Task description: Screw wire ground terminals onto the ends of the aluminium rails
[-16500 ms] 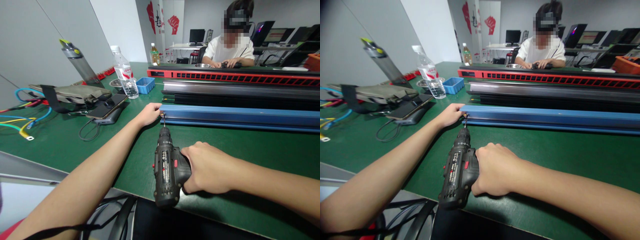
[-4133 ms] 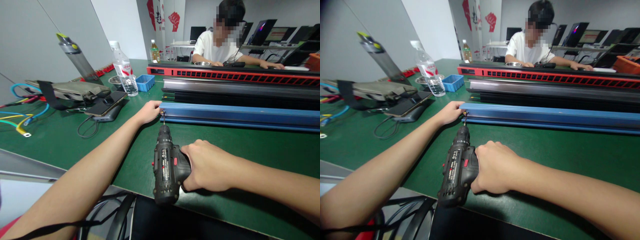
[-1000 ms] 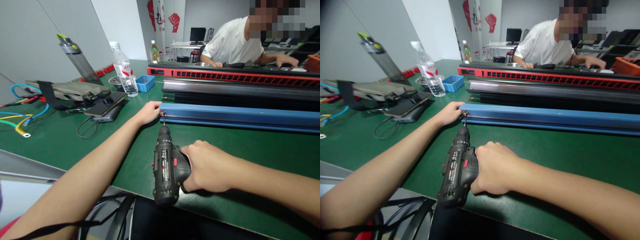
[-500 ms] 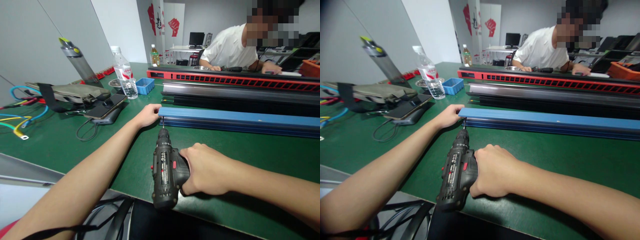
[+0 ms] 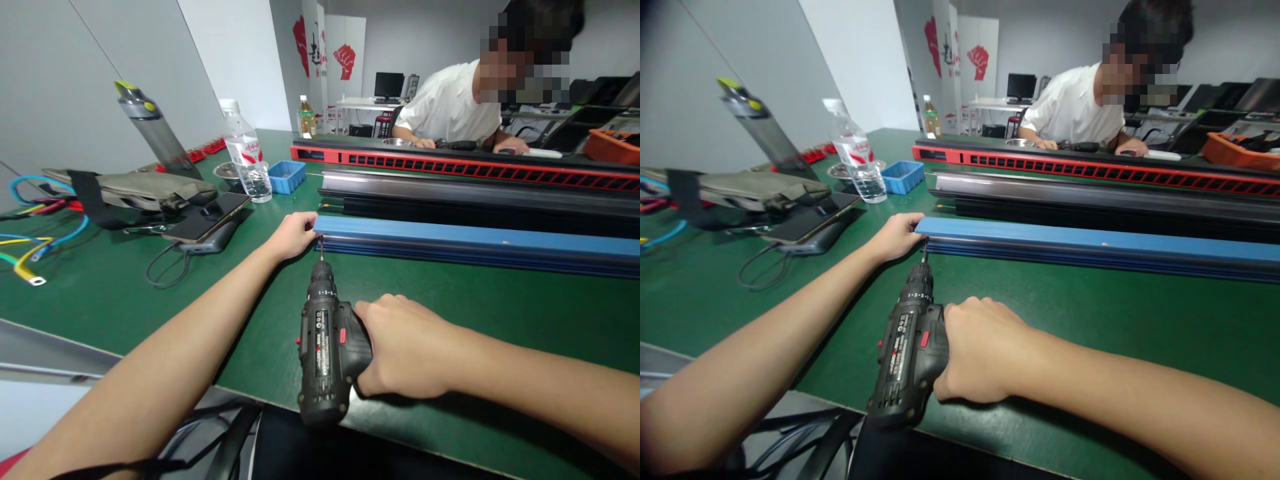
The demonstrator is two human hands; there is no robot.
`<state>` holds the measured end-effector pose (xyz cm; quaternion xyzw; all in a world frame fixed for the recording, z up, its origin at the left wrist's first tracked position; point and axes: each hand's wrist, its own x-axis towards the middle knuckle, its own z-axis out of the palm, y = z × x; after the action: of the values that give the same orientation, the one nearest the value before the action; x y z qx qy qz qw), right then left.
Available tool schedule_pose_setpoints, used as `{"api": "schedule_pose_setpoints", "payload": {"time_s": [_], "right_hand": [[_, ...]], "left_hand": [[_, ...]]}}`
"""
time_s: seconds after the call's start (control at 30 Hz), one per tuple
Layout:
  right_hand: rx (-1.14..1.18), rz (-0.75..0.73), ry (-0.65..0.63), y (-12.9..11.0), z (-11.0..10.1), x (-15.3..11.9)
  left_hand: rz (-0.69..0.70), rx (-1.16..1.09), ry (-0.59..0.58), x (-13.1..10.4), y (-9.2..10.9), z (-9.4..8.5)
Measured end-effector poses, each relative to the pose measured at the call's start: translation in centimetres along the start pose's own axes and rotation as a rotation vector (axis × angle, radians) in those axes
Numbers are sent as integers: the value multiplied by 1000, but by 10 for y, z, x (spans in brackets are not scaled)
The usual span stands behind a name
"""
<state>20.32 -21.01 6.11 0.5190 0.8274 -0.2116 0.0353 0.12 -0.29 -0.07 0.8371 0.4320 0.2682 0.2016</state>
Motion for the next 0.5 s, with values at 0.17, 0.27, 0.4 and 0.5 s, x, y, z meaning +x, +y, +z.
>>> {"api": "schedule_pose_setpoints", "payload": {"time_s": [0.17,0.27,0.4,0.5], "right_hand": [[-40,-3,31,-2,4,-3],[-10,11,20,-2,2,-8],[78,21,-21,7,-15,-16],[59,107,55,31,-32,-22]], "left_hand": [[3,32,20,0,1,-1],[30,27,-13,-1,0,-3],[64,26,14,-2,-3,-3],[80,48,29,-2,-5,-2]]}}
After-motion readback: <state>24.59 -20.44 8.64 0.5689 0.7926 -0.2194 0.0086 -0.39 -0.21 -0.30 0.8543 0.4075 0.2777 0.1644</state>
